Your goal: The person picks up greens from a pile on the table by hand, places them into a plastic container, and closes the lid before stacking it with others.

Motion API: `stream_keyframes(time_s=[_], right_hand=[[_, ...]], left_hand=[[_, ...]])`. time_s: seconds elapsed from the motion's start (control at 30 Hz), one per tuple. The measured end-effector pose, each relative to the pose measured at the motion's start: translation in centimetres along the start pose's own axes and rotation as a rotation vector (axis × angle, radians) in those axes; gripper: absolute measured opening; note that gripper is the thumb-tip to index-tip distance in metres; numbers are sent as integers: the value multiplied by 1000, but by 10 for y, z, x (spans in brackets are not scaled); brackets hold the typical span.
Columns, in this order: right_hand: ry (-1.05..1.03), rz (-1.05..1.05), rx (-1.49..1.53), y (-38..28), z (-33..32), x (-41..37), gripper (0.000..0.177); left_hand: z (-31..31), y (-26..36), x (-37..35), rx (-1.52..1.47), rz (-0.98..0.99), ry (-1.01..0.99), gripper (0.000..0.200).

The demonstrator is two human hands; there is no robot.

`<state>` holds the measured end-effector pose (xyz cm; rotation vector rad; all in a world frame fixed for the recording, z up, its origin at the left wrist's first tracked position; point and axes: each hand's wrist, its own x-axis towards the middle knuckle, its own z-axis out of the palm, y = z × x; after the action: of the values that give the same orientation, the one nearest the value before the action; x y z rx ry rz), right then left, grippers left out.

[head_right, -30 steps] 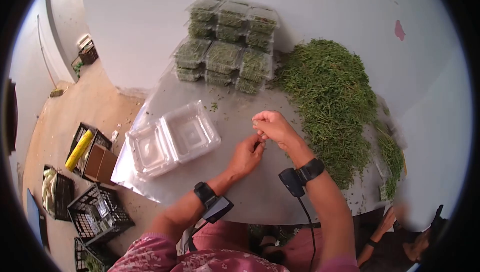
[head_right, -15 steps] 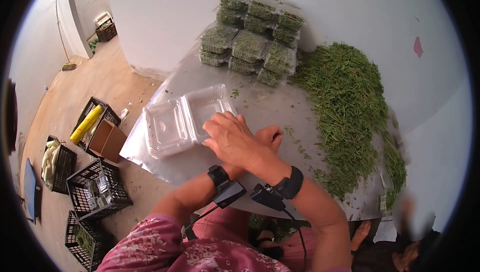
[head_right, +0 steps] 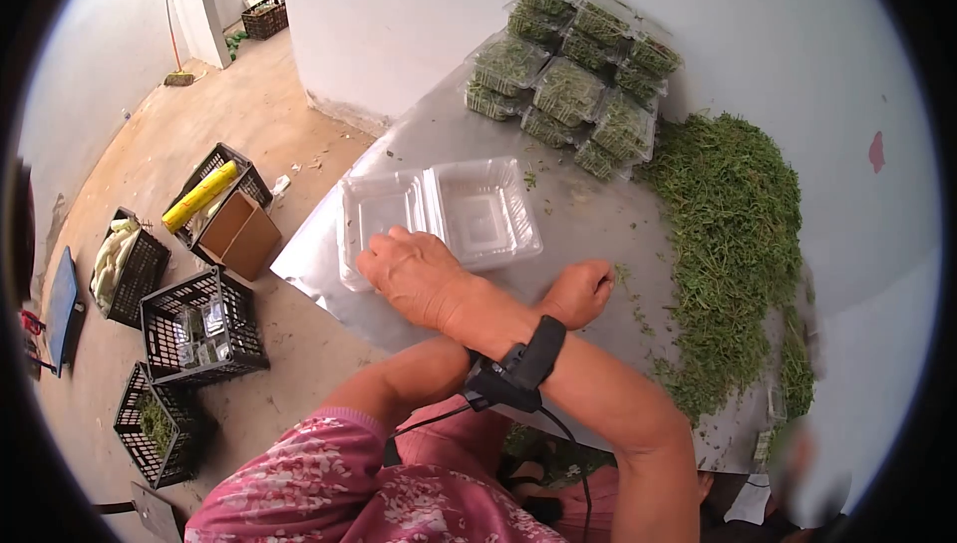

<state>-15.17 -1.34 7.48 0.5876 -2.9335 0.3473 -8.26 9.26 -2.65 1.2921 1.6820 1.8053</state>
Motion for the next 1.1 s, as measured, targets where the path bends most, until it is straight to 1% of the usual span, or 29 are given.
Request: stream_keyframes(time_s=[0.33, 0.43, 0.53, 0.67, 0.77, 0.83, 0.93, 1.03, 1.1], right_hand=[[92, -42, 128, 5, -8, -4, 16], [122, -43, 88, 3, -8, -8, 14], [194, -68, 67, 1, -10, -13, 6], [237, -61, -26, -3, -11, -17, 3], [199, -63, -82, -6, -9, -19, 5], [137, -70, -107, -5, -5, -19, 12], [102, -67, -68, -11, -10, -15, 18], [150, -40, 2, -16, -7, -6, 23], [157, -40, -1, -22, -3, 2, 19]], left_hand=[[-3, 7, -1, -2, -45, -7, 8], [-4, 7, -1, -6, -43, -27, 7], [-3, 6, -1, -5, -36, -42, 7], [-4, 6, -1, 0, -22, -34, 7], [-5, 5, -1, 6, -2, -36, 7], [-3, 3, 0, 17, 1, -47, 7], [-3, 2, 1, 41, -20, -65, 7], [-5, 5, 0, 41, -28, -67, 7], [-7, 9, -1, 23, -38, -66, 7]])
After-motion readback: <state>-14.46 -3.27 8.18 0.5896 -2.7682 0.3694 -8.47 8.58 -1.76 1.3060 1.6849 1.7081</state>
